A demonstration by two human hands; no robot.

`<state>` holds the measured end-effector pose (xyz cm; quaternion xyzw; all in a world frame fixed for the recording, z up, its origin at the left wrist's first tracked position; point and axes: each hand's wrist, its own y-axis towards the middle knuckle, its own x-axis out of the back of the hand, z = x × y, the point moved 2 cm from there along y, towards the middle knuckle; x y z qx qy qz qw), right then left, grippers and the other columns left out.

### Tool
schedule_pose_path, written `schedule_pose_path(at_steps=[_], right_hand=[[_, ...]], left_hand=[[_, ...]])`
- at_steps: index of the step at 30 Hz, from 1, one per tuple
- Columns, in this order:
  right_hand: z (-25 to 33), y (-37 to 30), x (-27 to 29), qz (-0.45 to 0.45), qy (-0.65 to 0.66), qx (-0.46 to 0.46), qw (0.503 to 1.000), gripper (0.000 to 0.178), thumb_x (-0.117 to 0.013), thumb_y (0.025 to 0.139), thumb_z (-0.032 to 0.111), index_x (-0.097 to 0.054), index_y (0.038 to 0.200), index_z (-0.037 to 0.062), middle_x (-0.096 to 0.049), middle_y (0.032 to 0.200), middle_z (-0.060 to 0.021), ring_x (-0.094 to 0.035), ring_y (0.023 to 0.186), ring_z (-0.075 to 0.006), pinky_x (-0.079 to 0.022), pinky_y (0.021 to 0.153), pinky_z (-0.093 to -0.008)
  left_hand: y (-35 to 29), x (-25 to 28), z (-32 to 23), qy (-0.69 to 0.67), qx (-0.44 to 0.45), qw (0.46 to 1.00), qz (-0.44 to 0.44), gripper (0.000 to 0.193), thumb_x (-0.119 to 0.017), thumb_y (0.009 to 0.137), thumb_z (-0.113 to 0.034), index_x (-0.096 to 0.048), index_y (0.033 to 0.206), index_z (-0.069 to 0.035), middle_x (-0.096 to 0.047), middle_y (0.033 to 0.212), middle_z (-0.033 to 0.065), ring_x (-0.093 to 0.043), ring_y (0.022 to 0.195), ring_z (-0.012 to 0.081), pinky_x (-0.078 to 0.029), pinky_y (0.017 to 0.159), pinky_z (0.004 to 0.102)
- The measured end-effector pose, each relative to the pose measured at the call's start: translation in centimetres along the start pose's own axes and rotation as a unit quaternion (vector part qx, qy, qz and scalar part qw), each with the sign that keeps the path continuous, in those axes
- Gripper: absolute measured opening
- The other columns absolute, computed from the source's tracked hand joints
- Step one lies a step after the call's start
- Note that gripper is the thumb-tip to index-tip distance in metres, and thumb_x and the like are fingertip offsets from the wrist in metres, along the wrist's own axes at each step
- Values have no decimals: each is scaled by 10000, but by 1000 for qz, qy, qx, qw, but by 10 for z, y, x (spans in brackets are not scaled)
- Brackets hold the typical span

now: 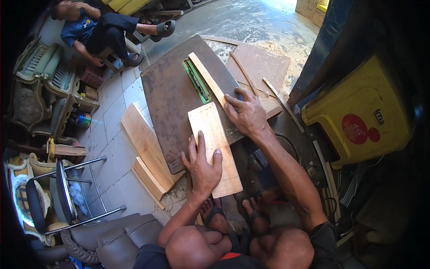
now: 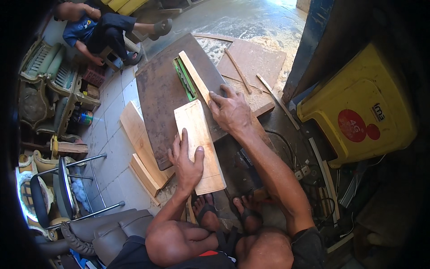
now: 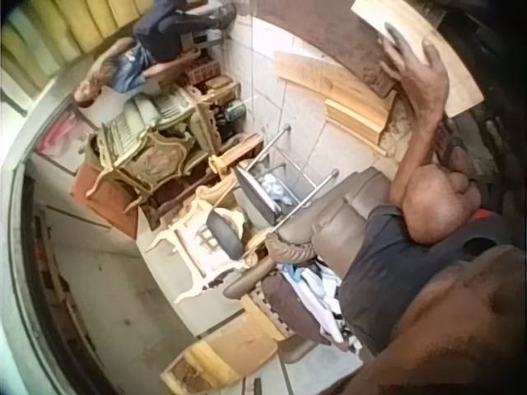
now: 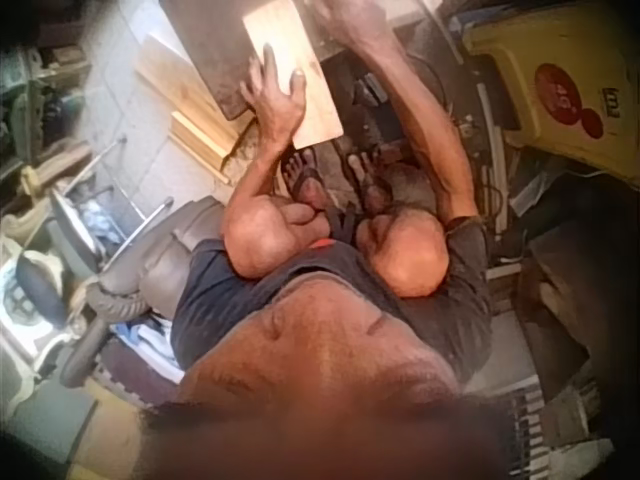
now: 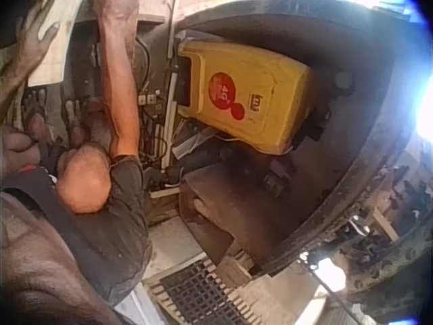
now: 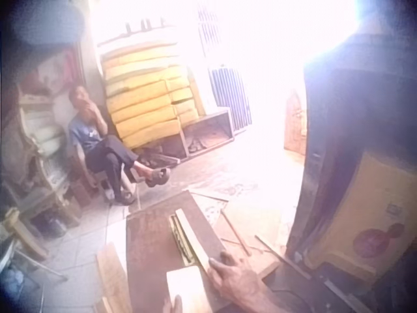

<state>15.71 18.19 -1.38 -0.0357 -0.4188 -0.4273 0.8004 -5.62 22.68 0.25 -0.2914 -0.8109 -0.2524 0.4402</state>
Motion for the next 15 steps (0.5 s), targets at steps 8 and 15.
schedule_pose_path(at_steps=[8,15], right_hand=[[-3,0,-1,-3,23,-1,1000,337,-665,953,358,-800,1224,212,-630,1433,-122,-641,1158,-384,-553,996,-463],[-5,0,0,-8,53,10,999,319,-693,933,329,-817,1175,161,-675,1363,-136,-662,1182,-375,-524,1040,-444]], left_hand=[[15,-22,-21,-31,18,999,-19,766,-628,995,-331,-337,1621,2,-347,1575,319,-320,1475,468,-166,1246,567],[27,-27,-20,-38,20,998,-45,759,-660,996,-320,-361,1609,12,-361,1551,300,-336,1454,461,-244,1224,543]])
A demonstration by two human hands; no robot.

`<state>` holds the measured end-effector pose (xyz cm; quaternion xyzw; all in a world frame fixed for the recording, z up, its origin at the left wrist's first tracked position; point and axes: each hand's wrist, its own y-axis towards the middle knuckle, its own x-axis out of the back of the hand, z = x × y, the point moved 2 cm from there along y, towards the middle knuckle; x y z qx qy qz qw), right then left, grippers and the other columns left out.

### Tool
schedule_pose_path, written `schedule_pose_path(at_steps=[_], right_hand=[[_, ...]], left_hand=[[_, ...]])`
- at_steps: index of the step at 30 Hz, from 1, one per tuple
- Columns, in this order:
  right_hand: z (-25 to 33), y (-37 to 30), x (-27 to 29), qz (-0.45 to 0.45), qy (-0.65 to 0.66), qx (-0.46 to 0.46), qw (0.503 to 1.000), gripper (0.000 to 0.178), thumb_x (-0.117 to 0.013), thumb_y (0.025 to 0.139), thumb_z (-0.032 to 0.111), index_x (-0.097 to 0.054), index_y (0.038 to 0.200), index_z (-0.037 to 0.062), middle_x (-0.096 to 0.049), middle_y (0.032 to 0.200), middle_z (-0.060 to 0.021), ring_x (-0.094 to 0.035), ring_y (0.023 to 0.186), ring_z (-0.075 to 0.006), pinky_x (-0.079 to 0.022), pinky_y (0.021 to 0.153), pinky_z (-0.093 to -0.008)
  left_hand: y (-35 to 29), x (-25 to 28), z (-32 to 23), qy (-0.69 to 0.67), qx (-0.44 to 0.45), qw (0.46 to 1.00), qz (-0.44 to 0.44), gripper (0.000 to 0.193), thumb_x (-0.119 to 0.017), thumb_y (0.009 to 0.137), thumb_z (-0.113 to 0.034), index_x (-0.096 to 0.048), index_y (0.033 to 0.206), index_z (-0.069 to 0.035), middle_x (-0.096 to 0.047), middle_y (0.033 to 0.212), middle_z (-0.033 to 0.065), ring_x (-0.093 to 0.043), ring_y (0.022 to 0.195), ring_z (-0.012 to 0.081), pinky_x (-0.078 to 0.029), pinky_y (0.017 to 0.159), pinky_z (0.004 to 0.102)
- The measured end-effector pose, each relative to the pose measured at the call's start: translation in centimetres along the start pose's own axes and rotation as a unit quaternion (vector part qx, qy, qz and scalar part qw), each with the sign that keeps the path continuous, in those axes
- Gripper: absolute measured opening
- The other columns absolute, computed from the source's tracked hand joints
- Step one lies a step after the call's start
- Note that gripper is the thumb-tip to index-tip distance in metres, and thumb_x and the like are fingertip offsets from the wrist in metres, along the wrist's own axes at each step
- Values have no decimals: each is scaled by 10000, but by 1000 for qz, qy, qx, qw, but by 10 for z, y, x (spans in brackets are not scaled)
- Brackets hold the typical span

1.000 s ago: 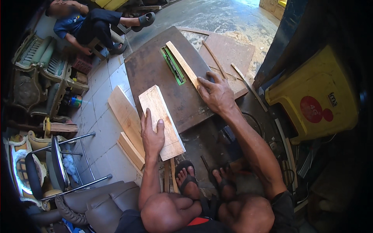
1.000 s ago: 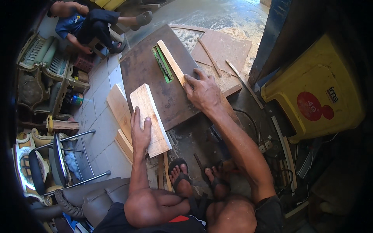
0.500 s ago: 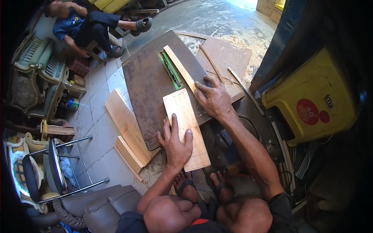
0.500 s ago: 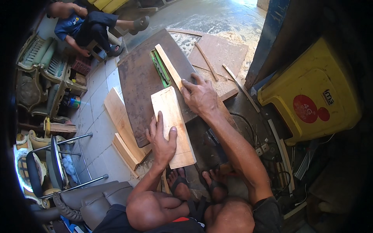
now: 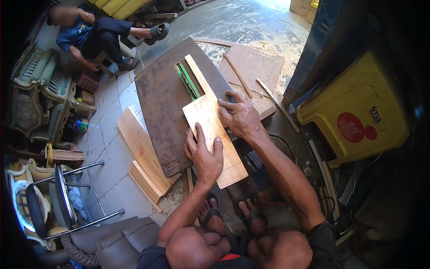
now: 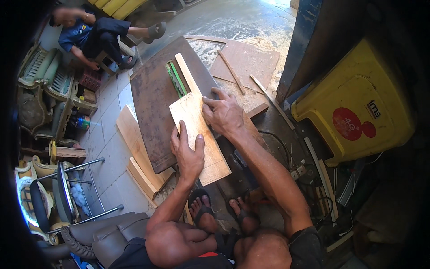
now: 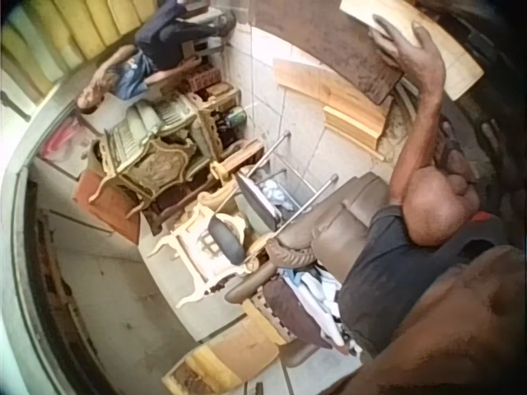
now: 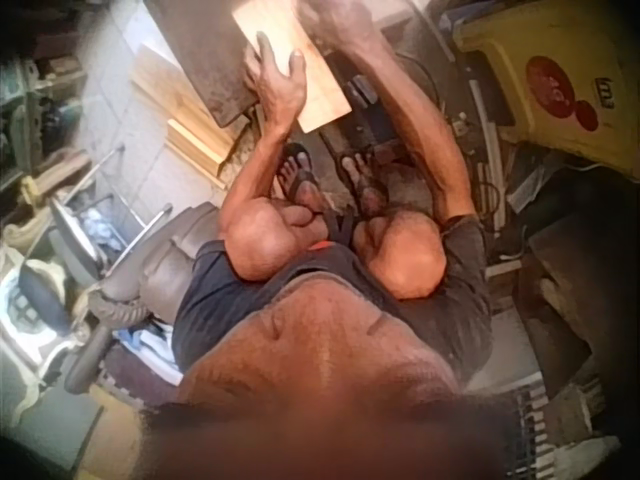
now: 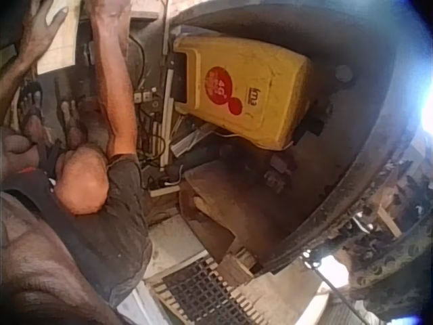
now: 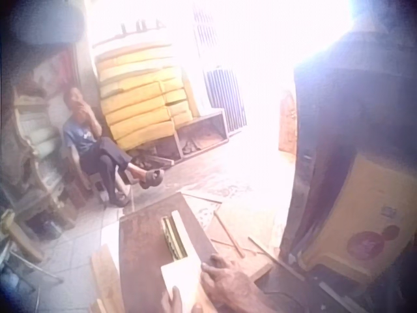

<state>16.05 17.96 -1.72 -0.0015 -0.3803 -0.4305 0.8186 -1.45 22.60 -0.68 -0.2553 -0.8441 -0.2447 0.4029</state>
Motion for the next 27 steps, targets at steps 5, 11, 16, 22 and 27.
schedule_pose_path(at_steps=[5,11,16,22,27], right_hand=[[-3,0,1,0,-7,16,1000,329,-665,929,332,-813,1184,187,-658,1397,-135,-661,1106,-404,-562,971,-460],[1,0,2,-13,2,16,1000,310,-694,927,318,-821,1160,157,-684,1352,-162,-684,1177,-363,-545,1030,-436],[4,-1,7,14,-11,2,1000,324,-695,931,323,-810,1193,173,-676,1364,-145,-668,1181,-375,-536,1039,-438],[-3,-1,1,-7,-8,18,1000,333,-682,924,324,-808,1196,179,-668,1385,-146,-670,1122,-387,-558,983,-450],[5,1,1,5,4,20,1000,322,-692,911,314,-817,1177,182,-675,1373,-155,-669,1105,-402,-570,962,-459]], left_hand=[[6,5,0,19,-9,1000,12,750,-679,986,-327,-402,1583,34,-399,1521,294,-402,1414,447,-298,1201,518],[14,5,4,23,-16,1000,-6,750,-703,973,-339,-434,1566,33,-442,1487,296,-448,1381,441,-324,1188,509],[12,2,1,11,0,1000,-9,748,-688,979,-350,-424,1575,18,-405,1513,304,-391,1411,462,-278,1201,543],[11,0,-1,12,-7,1000,-20,737,-690,980,-340,-432,1571,17,-407,1508,269,-387,1405,437,-275,1203,534],[9,-2,2,-26,4,999,-27,760,-684,963,-356,-430,1560,40,-372,1530,289,-341,1433,436,-191,1225,568]])
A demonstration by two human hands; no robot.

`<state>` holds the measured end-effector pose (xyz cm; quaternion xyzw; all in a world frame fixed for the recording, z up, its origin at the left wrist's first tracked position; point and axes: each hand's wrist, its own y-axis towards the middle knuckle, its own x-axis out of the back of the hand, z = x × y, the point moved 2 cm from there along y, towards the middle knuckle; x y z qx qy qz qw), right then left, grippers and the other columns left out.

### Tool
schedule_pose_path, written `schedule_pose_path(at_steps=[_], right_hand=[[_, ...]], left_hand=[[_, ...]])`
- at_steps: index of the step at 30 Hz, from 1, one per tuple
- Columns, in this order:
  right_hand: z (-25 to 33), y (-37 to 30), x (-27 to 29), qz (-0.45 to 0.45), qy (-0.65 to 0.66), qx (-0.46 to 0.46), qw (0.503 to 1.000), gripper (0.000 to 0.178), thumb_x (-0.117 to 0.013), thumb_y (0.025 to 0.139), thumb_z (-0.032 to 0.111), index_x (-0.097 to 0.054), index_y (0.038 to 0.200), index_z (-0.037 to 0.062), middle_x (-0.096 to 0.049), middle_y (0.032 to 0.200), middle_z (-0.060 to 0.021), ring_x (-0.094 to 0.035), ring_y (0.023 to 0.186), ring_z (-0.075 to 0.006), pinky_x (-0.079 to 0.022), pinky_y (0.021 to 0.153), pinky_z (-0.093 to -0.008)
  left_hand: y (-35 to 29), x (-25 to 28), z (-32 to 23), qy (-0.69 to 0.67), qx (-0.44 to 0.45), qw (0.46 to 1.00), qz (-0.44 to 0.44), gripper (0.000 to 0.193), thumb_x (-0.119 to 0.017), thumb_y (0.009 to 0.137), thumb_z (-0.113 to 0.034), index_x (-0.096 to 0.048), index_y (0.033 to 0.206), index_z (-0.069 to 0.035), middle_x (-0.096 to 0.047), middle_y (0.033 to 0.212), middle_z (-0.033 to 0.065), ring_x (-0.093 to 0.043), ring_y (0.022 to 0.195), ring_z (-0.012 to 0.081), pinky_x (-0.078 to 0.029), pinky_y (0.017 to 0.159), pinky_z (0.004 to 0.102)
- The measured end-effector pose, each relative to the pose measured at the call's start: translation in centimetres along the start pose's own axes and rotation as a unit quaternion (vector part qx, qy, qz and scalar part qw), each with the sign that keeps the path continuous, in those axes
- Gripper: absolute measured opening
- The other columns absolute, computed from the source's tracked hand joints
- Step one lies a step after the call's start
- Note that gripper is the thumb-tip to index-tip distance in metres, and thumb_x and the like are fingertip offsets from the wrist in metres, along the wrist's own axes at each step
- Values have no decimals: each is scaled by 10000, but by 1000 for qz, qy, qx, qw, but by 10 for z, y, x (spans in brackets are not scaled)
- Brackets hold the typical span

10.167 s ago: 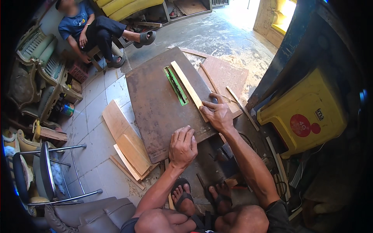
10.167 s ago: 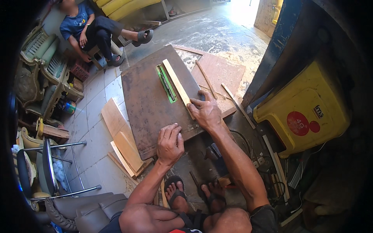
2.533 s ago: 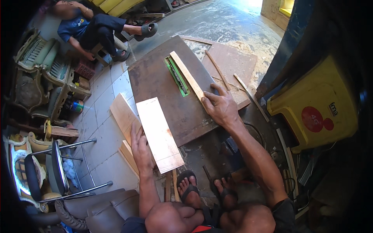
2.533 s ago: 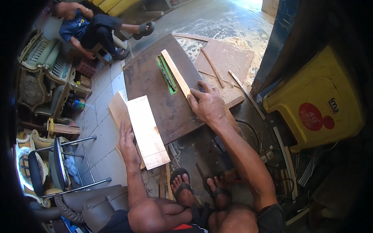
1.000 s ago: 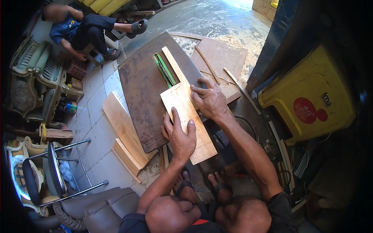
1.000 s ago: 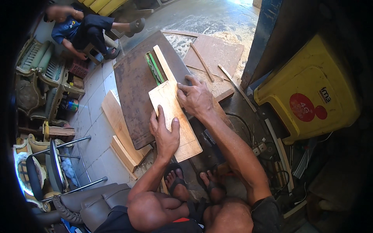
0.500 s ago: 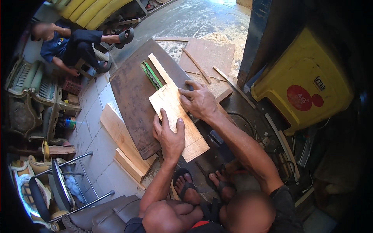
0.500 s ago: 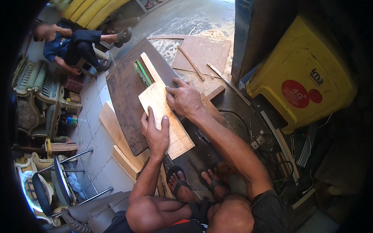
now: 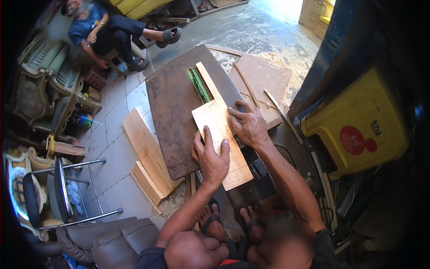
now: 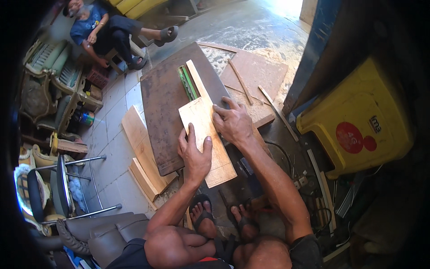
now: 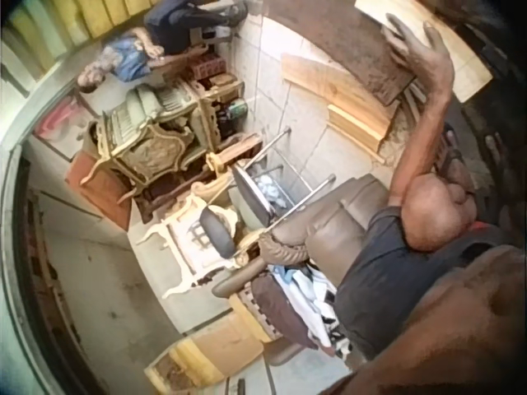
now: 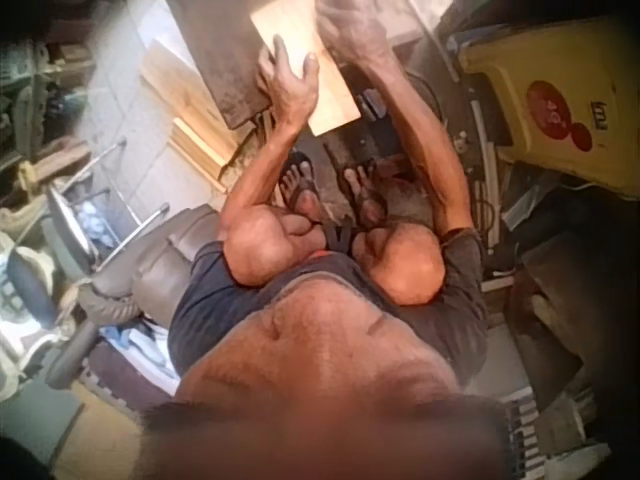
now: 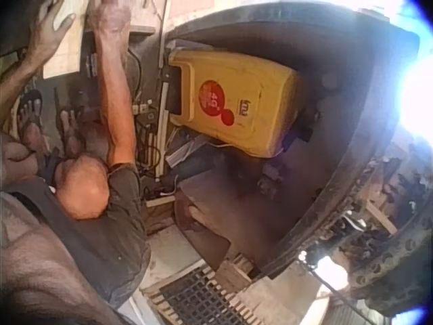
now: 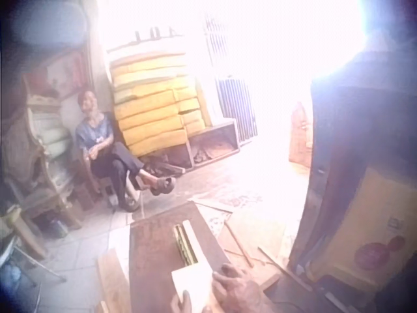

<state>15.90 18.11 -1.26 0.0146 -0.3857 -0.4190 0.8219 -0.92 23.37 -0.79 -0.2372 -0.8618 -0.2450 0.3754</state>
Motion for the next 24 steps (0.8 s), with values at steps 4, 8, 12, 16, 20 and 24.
schedule_pose_path(at_steps=[4,8,12,16,20,24], right_hand=[[0,-2,0,-3,-45,28,999,326,-714,924,306,-812,1192,148,-691,1353,-152,-661,1195,-373,-479,1097,-466],[1,-5,0,5,-70,46,996,338,-717,931,310,-803,1212,142,-685,1364,-140,-514,1350,-422,-361,1187,-520],[-1,-6,4,34,-52,59,996,341,-722,936,306,-798,1221,136,-681,1370,-140,-480,1375,-440,-387,1171,-519],[-3,-5,2,31,-51,67,996,334,-716,928,317,-805,1205,153,-686,1363,-114,-484,1361,-435,-403,1155,-530],[-3,-3,3,34,-55,77,995,330,-711,930,314,-807,1200,152,-691,1352,-118,-499,1343,-430,-397,1167,-512],[2,-4,4,33,-62,75,995,331,-710,925,310,-807,1199,153,-693,1349,-118,-504,1338,-426,-393,1171,-509]], left_hand=[[-1,-4,0,-12,-7,1000,-14,753,-684,955,-331,-430,1544,64,-371,1514,301,-346,1429,448,-202,1210,580],[-2,-4,2,-9,-10,1000,-25,748,-690,944,-329,-445,1533,62,-378,1503,310,-363,1418,458,-218,1192,589],[1,3,7,18,-2,1000,-12,748,-694,953,-341,-449,1548,40,-403,1503,291,-396,1409,442,-246,1192,558],[-1,2,7,21,-9,999,-24,756,-680,957,-335,-425,1557,48,-397,1506,292,-392,1411,448,-237,1194,562],[-3,-2,6,10,0,1000,-28,758,-677,959,-332,-415,1563,44,-377,1517,294,-384,1414,450,-232,1194,566],[-3,-2,7,-5,-4,999,-36,750,-683,945,-322,-431,1541,55,-377,1496,306,-380,1392,466,-230,1180,582]])
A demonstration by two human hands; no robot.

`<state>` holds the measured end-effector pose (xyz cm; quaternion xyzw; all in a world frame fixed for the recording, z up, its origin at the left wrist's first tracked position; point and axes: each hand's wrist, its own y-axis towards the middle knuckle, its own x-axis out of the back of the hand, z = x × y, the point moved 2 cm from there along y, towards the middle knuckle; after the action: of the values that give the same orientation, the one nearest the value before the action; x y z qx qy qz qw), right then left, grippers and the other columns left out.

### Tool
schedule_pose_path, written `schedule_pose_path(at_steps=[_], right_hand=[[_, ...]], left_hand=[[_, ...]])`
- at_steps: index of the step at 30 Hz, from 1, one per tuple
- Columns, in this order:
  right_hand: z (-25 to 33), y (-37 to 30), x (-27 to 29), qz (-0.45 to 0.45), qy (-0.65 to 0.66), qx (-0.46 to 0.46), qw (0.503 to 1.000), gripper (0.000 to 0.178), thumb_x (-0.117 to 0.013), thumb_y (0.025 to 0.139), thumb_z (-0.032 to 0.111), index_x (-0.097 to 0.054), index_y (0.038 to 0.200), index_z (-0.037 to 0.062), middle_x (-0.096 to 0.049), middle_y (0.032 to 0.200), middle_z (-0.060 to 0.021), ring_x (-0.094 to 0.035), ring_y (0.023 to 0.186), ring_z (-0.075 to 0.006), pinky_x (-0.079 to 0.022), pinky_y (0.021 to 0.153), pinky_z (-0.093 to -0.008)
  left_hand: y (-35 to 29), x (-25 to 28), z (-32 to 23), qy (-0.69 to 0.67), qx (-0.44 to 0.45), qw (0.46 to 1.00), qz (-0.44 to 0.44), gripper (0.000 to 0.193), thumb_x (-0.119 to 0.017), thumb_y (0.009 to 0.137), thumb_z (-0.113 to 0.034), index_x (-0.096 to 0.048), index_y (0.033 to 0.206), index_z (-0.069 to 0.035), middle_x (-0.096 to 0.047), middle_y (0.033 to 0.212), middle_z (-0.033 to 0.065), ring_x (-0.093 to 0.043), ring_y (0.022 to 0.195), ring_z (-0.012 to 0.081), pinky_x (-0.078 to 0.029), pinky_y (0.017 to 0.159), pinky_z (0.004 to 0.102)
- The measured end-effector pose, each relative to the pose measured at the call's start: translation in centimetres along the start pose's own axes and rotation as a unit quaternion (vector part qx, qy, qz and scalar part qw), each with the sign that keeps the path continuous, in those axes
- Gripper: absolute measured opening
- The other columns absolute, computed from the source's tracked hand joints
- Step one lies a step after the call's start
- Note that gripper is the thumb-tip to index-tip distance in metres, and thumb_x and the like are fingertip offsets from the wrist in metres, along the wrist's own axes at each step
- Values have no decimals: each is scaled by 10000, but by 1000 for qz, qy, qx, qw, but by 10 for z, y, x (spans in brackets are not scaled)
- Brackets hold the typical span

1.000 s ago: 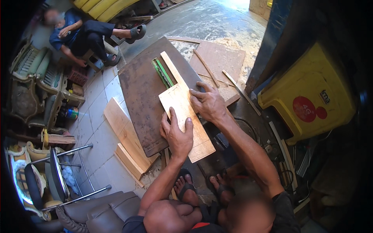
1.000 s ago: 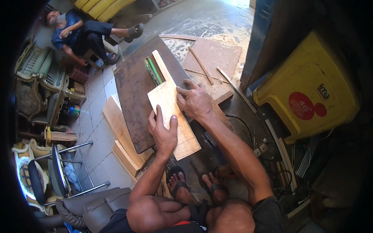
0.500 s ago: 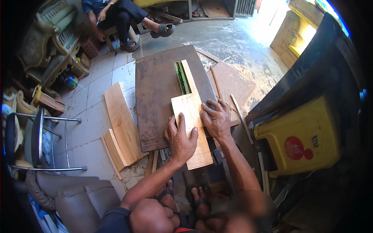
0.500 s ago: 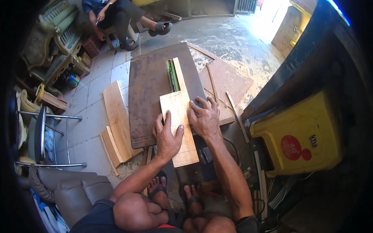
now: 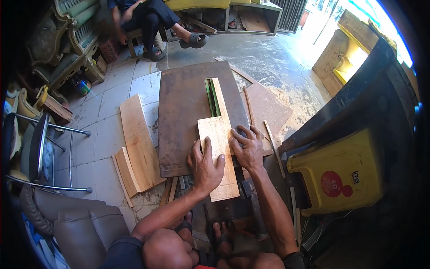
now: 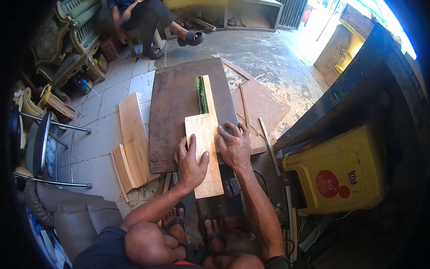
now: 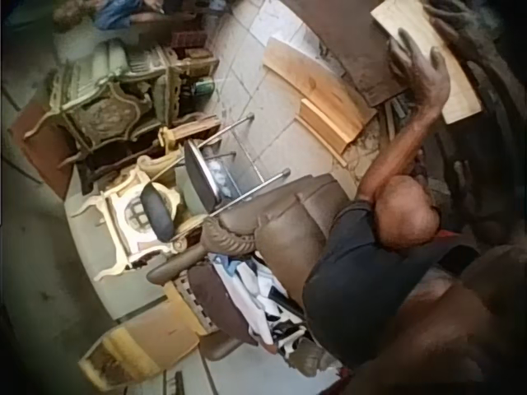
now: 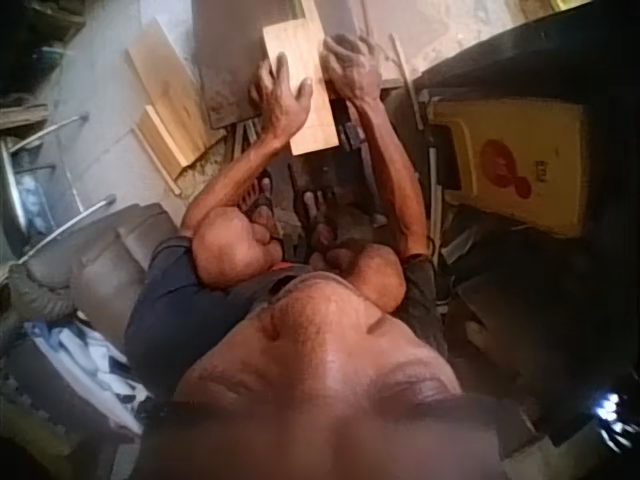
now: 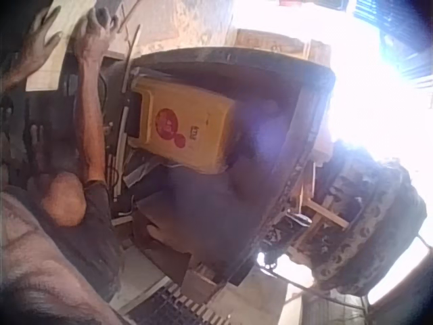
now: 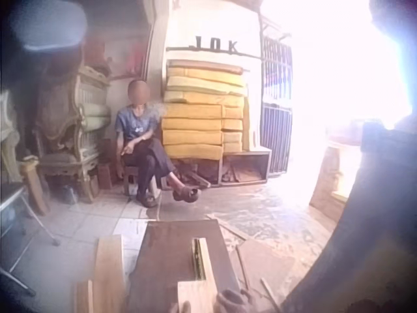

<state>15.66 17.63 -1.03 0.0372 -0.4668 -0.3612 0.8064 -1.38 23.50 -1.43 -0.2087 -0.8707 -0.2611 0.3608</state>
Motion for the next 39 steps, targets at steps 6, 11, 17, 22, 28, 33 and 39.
schedule_pose_path(at_steps=[6,11,17,22,28,33,39], right_hand=[[0,0,0,1,2,1,1000,333,-711,918,294,-803,1202,148,-690,1347,-132,-506,1335,-430,-392,1171,-511],[0,0,1,9,3,-5,1000,347,-722,934,328,-795,1232,164,-664,1399,-110,-457,1377,-437,-406,1161,-513],[0,-2,-1,8,-7,-1,1000,345,-717,940,327,-793,1238,172,-670,1386,-107,-462,1377,-421,-395,1169,-506],[1,-2,1,12,5,-4,1000,346,-708,946,327,-792,1239,163,-669,1387,-115,-465,1378,-415,-388,1174,-505],[0,0,1,17,8,2,1000,351,-696,954,334,-790,1241,154,-668,1385,-130,-479,1375,-401,-365,1190,-501],[0,-1,1,16,12,0,1000,353,-692,958,339,-790,1242,153,-669,1384,-129,-482,1374,-396,-361,1193,-497],[-1,0,1,20,7,5,1000,353,-694,958,346,-790,1243,162,-667,1388,-120,-472,1377,-404,-370,1188,-501]], left_hand=[[2,7,-1,5,14,1000,19,761,-692,950,-330,-424,1560,39,-387,1509,280,-398,1400,440,-260,1171,563],[2,7,1,5,7,1000,14,755,-705,940,-326,-444,1550,34,-414,1490,275,-412,1389,433,-275,1163,552],[3,11,4,12,-7,1000,10,753,-724,925,-321,-464,1542,25,-442,1472,262,-430,1371,426,-278,1164,542],[4,12,4,27,-5,1000,14,754,-727,923,-333,-474,1542,16,-447,1459,255,-432,1365,421,-276,1164,540],[6,12,4,37,-11,999,16,758,-722,927,-355,-478,1541,17,-441,1449,259,-424,1366,418,-279,1158,533],[7,12,4,35,-13,999,21,749,-718,928,-350,-484,1537,18,-439,1441,260,-422,1360,413,-271,1160,537],[8,15,4,30,-16,999,32,739,-708,932,-340,-485,1528,36,-436,1433,258,-413,1366,410,-266,1162,538]])
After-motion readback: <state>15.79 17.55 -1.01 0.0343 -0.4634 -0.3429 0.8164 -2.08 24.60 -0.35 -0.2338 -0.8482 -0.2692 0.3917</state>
